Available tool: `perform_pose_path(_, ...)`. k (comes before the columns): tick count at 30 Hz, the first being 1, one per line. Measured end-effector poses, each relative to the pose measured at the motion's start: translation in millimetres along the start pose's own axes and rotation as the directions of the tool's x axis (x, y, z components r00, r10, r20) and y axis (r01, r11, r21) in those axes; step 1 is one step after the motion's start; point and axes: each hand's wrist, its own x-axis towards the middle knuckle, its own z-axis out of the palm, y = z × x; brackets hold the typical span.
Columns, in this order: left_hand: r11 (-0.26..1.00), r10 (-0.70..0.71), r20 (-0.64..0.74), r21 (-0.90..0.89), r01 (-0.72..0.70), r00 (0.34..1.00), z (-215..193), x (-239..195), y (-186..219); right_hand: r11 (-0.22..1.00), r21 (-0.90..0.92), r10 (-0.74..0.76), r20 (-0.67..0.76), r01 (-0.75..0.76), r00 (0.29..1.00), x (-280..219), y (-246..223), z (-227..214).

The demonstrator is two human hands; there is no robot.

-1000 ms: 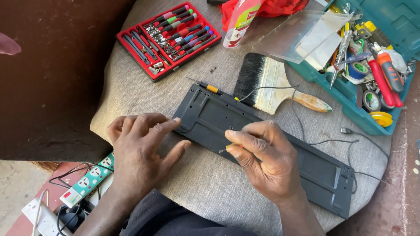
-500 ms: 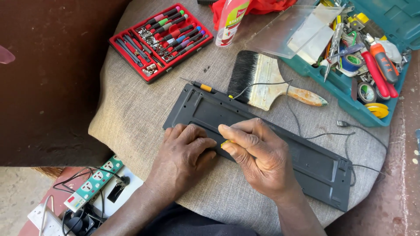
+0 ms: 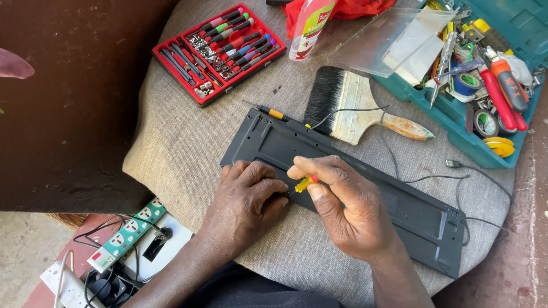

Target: A person disassembles a computer keyboard by removing screws from the back panel using a screwdriver.

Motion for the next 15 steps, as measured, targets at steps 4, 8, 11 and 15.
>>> perform_pose_path(4,1.000,-0.001,0.007,0.016,0.001,1.000,-1.2,0.2,-0.1,1.000,0.001,-0.015,-0.042,0.015,0.999,-3.0,7.2,6.6)
perform_pose_path(8,0.999,-0.002,0.031,0.047,0.000,1.000,-3.3,1.8,1.3,0.999,-0.023,-0.044,-0.045,0.043,0.998,-3.7,2.2,5.2)
perform_pose_path(11,0.997,-0.029,0.049,0.070,0.026,0.998,-5.1,4.2,4.4,0.999,0.035,-0.042,0.014,0.042,0.999,3.3,-10.6,1.1)
perform_pose_path(15,0.999,-0.018,0.043,0.034,0.016,0.999,-8.6,5.4,8.1,0.996,-0.017,-0.091,-0.044,0.090,0.995,-4.3,-4.1,13.1)
